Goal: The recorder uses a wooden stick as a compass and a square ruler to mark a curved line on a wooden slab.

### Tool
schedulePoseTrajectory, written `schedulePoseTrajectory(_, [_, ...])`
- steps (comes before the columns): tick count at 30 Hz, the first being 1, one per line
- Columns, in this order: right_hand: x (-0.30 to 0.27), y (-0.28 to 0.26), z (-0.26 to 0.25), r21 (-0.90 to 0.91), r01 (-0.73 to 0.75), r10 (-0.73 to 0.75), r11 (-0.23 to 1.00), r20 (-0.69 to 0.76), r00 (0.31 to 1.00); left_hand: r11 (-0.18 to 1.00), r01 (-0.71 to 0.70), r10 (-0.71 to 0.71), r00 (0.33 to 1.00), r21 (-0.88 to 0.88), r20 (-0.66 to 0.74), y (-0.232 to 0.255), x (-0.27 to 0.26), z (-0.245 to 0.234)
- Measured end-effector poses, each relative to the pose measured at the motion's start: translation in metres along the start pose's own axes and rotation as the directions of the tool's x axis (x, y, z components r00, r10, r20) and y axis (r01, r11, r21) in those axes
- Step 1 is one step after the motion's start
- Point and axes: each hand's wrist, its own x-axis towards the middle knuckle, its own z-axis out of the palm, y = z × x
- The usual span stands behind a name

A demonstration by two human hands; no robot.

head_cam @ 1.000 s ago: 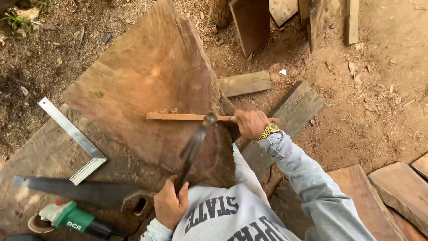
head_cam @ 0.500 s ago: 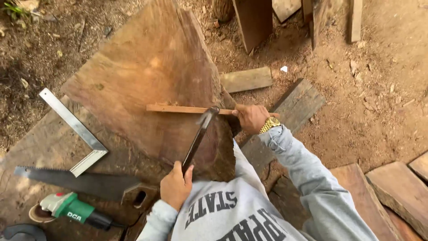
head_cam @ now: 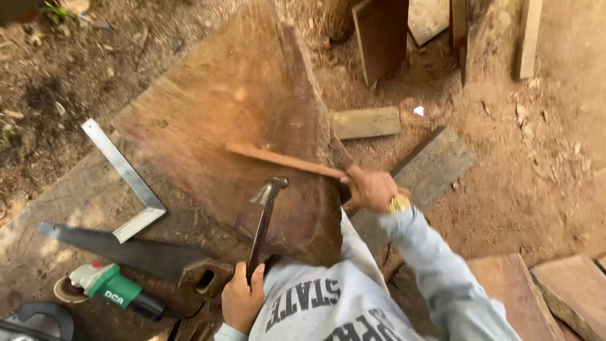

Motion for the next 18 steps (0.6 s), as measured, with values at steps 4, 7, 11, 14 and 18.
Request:
schedulePoseTrajectory(4, [-0.005, 0.034, -0.009, 0.21, -0.083, 0.055, 0.974, 0.139, 0.989, 0.999, 0.034, -0.034, 0.996, -0.007, 0.08, -0.018, 0.001, 0.02])
schedulePoseTrajectory(7, [-0.002, 0.012, -0.057, 0.425, -0.269, 0.115, 0.864, 0.354, 0.928, 0.986, -0.009, 0.0, 0.999, 0.164, 0.051, -0.032, 0.007, 0.034])
schedulePoseTrajectory(11, [-0.036, -0.008, -0.068, 0.628, -0.512, 0.16, 0.586, 0.529, 0.833, 0.981, -0.024, 0.064, 0.978, -0.195, 0.199, -0.047, 0.001, 0.034])
schedulePoseTrajectory(14, [-0.018, -0.01, -0.061, 0.721, -0.487, 0.187, 0.493, 0.459, 0.869, 0.866, 0.082, 0.018, 0.981, -0.493, 0.194, -0.057, 0.033, 0.065])
schedulePoseTrajectory(18, [-0.031, -0.028, -0.031, 0.885, -0.403, 0.17, 0.234, 0.371, 0.913, 0.994, 0.104, -0.108, 0.988, 0.039, 0.11, -0.058, 0.032, 0.07])
